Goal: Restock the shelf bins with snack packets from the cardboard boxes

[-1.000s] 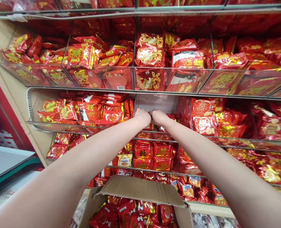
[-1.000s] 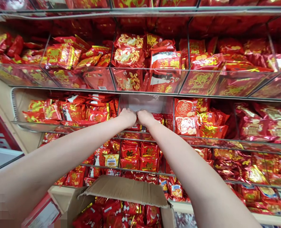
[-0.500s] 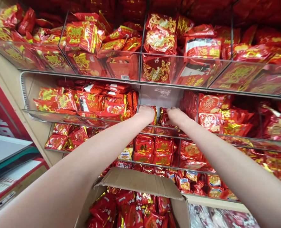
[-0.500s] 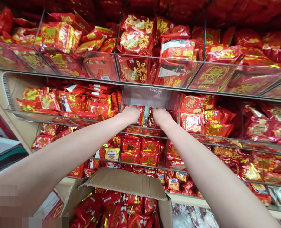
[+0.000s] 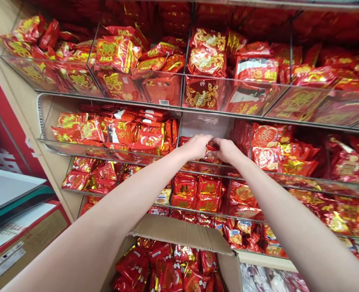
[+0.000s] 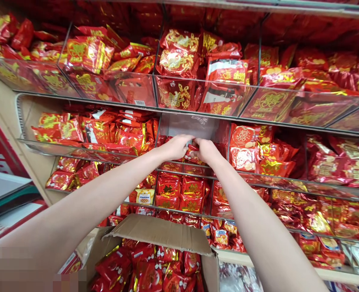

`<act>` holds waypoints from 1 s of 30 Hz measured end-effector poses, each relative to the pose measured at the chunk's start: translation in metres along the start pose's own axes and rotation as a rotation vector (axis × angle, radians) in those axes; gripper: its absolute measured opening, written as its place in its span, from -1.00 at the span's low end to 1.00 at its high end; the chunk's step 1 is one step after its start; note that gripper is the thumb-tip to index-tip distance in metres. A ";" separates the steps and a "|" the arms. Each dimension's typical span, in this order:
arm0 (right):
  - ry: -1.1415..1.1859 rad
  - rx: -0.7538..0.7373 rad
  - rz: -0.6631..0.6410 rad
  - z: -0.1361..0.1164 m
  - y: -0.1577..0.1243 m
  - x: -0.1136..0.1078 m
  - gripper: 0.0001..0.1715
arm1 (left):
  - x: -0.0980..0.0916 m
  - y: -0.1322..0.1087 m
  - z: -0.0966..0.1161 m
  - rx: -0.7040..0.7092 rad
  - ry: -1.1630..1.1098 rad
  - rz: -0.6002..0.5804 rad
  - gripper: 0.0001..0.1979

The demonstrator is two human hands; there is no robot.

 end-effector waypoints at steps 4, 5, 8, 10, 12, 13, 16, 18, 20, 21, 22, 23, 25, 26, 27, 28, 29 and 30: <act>0.138 -0.042 0.064 -0.002 0.001 0.000 -0.67 | 0.008 0.002 -0.003 -0.019 0.000 -0.107 -0.69; 0.138 -0.030 0.051 -0.001 0.002 0.002 -0.69 | 0.009 0.003 -0.005 -0.037 0.011 -0.113 -0.73; 0.121 0.026 0.023 0.002 0.002 0.004 -0.69 | 0.010 0.005 -0.011 -0.101 0.034 -0.118 -0.84; 0.112 0.058 0.022 0.004 0.001 0.003 -0.70 | 0.009 0.006 -0.012 -0.127 0.032 -0.105 -0.84; 0.118 0.064 0.033 0.005 0.001 0.002 -0.73 | 0.007 0.004 -0.011 -0.136 0.020 -0.080 -0.80; 0.127 0.056 0.045 0.005 0.001 0.002 -0.74 | 0.006 0.002 -0.010 -0.136 0.011 -0.068 -0.76; 0.185 0.001 0.102 0.005 0.002 0.003 -0.74 | 0.002 -0.001 -0.008 -0.136 -0.017 -0.048 -0.61; 0.260 -0.038 0.161 0.006 0.002 0.003 -0.74 | 0.001 -0.001 -0.008 -0.139 -0.028 -0.050 -0.65; 0.326 -0.038 0.213 0.007 0.002 0.002 -0.74 | 0.001 0.002 -0.011 -0.154 -0.037 -0.044 -0.72; 0.338 -0.024 0.228 0.008 0.001 0.001 -0.72 | 0.000 0.003 -0.012 -0.167 -0.042 -0.037 -0.73; 0.332 0.000 0.231 0.008 0.001 0.000 -0.69 | 0.000 0.005 -0.014 -0.183 -0.047 -0.027 -0.71; 0.317 0.028 0.230 0.008 0.000 -0.001 -0.67 | -0.001 0.006 -0.015 -0.200 -0.051 -0.015 -0.71; 0.292 0.063 0.220 0.008 -0.001 -0.004 -0.64 | -0.004 0.008 -0.016 -0.226 -0.053 0.007 -0.71; 0.290 0.069 0.213 0.007 -0.001 -0.005 -0.63 | -0.006 0.009 -0.017 -0.237 -0.050 0.016 -0.71; 0.296 0.067 0.212 0.006 -0.002 -0.007 -0.63 | -0.009 0.010 -0.017 -0.247 -0.045 0.023 -0.71; 0.303 0.063 0.218 0.005 -0.002 -0.008 -0.62 | -0.012 0.011 -0.017 -0.257 -0.039 0.033 -0.70; 0.305 0.064 0.228 0.005 -0.002 -0.009 -0.61 | -0.016 0.012 -0.017 -0.264 -0.033 0.045 -0.69; 0.299 0.077 0.241 0.005 -0.002 -0.010 -0.61 | -0.021 0.014 -0.016 -0.267 -0.028 0.061 -0.66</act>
Point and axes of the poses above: each hand's wrist, its own y-axis towards the middle knuckle, its own x-axis out of the palm, z = x × y, the point moved 5 cm from there along y, towards the middle knuckle, and after that the axes turned 15 degrees about -x, right-handed, at the moved point
